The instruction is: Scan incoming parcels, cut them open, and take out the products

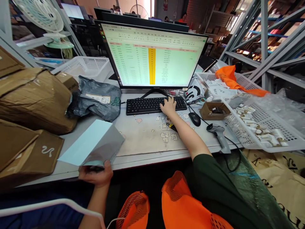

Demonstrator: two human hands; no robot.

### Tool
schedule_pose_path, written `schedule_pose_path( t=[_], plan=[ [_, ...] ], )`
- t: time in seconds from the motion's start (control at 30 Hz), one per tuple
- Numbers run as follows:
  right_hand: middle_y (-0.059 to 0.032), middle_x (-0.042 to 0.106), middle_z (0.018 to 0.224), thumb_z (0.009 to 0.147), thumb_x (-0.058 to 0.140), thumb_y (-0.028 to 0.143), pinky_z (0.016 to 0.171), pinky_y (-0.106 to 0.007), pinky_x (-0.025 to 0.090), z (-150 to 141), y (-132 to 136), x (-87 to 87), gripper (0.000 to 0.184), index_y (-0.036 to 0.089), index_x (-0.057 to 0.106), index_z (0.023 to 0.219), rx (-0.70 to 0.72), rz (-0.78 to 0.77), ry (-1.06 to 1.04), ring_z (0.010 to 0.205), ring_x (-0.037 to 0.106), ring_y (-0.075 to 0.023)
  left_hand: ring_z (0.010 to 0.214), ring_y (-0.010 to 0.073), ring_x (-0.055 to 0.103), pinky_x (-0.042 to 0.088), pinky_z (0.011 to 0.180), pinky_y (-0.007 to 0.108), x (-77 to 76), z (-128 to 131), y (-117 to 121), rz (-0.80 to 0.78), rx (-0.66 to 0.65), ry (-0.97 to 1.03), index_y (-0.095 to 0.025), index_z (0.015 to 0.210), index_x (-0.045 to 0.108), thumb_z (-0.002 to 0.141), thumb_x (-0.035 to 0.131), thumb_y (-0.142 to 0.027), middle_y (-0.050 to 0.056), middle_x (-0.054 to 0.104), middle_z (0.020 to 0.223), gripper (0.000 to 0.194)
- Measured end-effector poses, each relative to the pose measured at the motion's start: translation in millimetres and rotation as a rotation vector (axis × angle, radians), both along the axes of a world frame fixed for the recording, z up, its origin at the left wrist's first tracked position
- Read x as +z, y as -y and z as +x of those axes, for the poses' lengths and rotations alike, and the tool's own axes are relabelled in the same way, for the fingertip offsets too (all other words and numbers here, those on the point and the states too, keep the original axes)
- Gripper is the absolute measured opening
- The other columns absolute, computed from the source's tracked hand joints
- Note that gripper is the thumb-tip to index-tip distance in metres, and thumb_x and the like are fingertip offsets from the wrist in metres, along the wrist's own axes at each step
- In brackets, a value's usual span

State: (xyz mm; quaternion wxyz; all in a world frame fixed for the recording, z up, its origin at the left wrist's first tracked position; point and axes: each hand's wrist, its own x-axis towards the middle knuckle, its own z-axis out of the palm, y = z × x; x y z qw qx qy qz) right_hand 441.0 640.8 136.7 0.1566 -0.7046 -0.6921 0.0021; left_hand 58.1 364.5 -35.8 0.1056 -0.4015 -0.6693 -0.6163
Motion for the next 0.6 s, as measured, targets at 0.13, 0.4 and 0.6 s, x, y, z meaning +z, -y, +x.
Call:
schedule_pose_path(
  t=[0.13,0.4,0.6],
  plan=[
    [-0.0219,0.029,0.173,0.109,0.039,0.051,0.126,-0.069,0.013,-6.3,-8.1,2.7,0.059,0.012,0.061,0.147,0.025,-0.082,-0.015,0.162,0.015,-0.0407,0.105,0.0348,0.056,0.052,0.097,0.059,-1.0,-1.0,1.5,0.031,-0.017,-0.028,-0.019,0.115,0.029,0.053,0.074,-0.083,0.014,0.041,0.112,0.1],
    [-0.021,0.033,0.171,0.106,0.047,0.049,0.124,-0.075,0.015,27.9,43.3,-17.8,0.053,0.016,0.066,0.143,-0.011,-0.053,-0.009,0.16,0.019,-0.0424,0.103,0.0361,0.057,0.053,0.094,0.059,-1.3,0.6,0.8,0.054,0.011,-0.04,-0.019,0.112,0.033,0.051,0.073,-0.089,0.013,0.043,0.108,0.102],
    [-0.0242,0.034,0.169,0.107,0.044,0.046,0.124,-0.076,0.014,32.1,48.6,-24.2,0.054,0.01,0.067,0.139,0.017,0.005,-0.013,0.162,0.014,-0.0419,0.111,0.0385,0.057,0.052,0.099,0.06,6.1,4.1,2.5,-0.024,0.02,0.032,-0.018,0.117,0.032,0.048,0.071,-0.092,0.017,0.044,0.114,0.108]
  ],
)
